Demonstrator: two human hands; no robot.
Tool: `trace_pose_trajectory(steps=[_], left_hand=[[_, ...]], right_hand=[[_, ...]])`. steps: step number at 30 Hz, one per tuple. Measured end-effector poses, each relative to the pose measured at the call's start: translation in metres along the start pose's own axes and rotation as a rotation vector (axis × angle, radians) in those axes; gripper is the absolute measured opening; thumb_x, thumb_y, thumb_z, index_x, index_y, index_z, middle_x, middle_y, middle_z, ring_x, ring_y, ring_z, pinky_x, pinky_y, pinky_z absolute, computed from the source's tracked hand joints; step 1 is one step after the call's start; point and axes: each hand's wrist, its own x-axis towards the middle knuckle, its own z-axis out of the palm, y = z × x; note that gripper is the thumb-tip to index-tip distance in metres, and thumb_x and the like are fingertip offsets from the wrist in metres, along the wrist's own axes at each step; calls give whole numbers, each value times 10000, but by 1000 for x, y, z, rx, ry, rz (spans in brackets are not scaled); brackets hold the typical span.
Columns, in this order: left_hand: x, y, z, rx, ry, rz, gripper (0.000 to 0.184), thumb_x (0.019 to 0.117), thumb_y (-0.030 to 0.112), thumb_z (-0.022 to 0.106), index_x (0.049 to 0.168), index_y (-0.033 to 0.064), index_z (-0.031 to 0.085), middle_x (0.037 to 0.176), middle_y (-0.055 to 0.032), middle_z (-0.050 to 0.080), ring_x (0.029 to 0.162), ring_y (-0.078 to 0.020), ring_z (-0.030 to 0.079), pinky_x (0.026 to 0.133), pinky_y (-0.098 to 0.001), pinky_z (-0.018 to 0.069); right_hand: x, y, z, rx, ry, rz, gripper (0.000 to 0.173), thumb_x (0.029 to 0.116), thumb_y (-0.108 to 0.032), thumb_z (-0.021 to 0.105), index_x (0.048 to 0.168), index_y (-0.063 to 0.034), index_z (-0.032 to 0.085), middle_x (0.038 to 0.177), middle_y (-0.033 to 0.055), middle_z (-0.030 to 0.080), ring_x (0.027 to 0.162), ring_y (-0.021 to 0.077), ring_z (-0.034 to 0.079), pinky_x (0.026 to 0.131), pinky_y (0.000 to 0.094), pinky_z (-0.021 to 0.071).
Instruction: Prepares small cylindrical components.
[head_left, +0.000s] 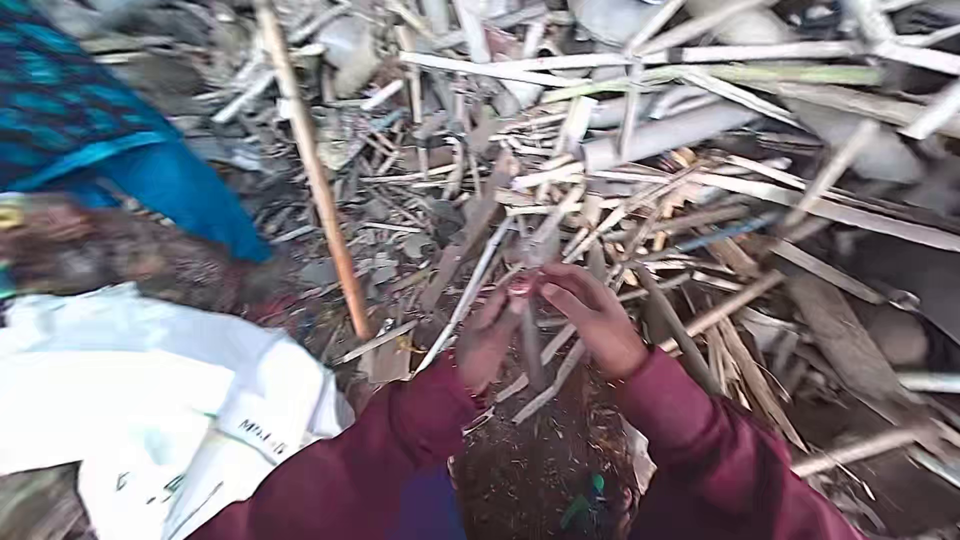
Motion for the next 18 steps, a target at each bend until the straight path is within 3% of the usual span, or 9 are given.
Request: trace_pose_trajectory(steps=[1,4,6,8,11,13,15,18], left_hand=[[3,9,1,-58,-12,-12,423,1055,221,496,1422,12,515,1241,-40,679,1079,-86,658,938,-289,554],[5,31,0,-251,-97,-24,448,1058,135,433,1471,-32,384,1369,-91,612,1251,-124,593,1072,-295,480],[5,34,-5,-244,-140,6,492,1059,146,446,1502,-30,324,1408,-113,594,1286,-148,584,1072,-300,485],[4,39,-10,-170,-116,5,484,1051,147,478,1488,-13,347,1358,-107,634,1242,-168,627,1026,-317,531],[1,46,-14,-36,31,55,386,970,33,607,1340,-35,517,1186,-97,717,1045,-158,720,883,-295,611],[2,42,-21,131,117,179,336,938,45,677,1254,-61,631,1108,-78,741,934,-123,739,831,-279,630],[4,39,-33,281,156,345,235,949,49,682,1155,-62,708,1129,-87,747,916,-115,747,812,-276,643],[6,43,-45,551,166,566,182,925,82,722,1047,-48,757,1142,-124,741,986,-100,732,864,-238,616]], right_hand=[[-1,3,1,-39,-60,-20,471,1013,-207,602,1428,-2,516,1273,116,654,1082,117,663,938,292,550],[1,14,5,-146,-181,-136,731,968,-318,641,1523,50,340,1348,135,601,1043,71,684,870,234,587],[3,19,9,-161,-176,-145,793,949,-310,682,1527,79,303,1360,162,580,1015,75,686,837,232,593],[4,18,10,-211,-190,-99,800,948,-313,683,1531,79,301,1325,161,574,968,84,679,813,236,588],[5,13,10,-201,-261,-39,626,988,-306,627,1469,42,426,1197,80,647,962,44,654,843,219,553],[4,13,12,-94,-289,-27,386,1034,-267,550,1316,-5,557,1016,-28,663,825,-30,636,707,152,541],[2,11,17,-11,-310,3,277,1065,-249,458,1184,-45,602,866,-81,606,651,-44,570,551,122,487],[0,13,23,48,-327,28,265,1074,-235,415,1160,-56,590,838,-86,618,601,-39,551,497,114,454]])
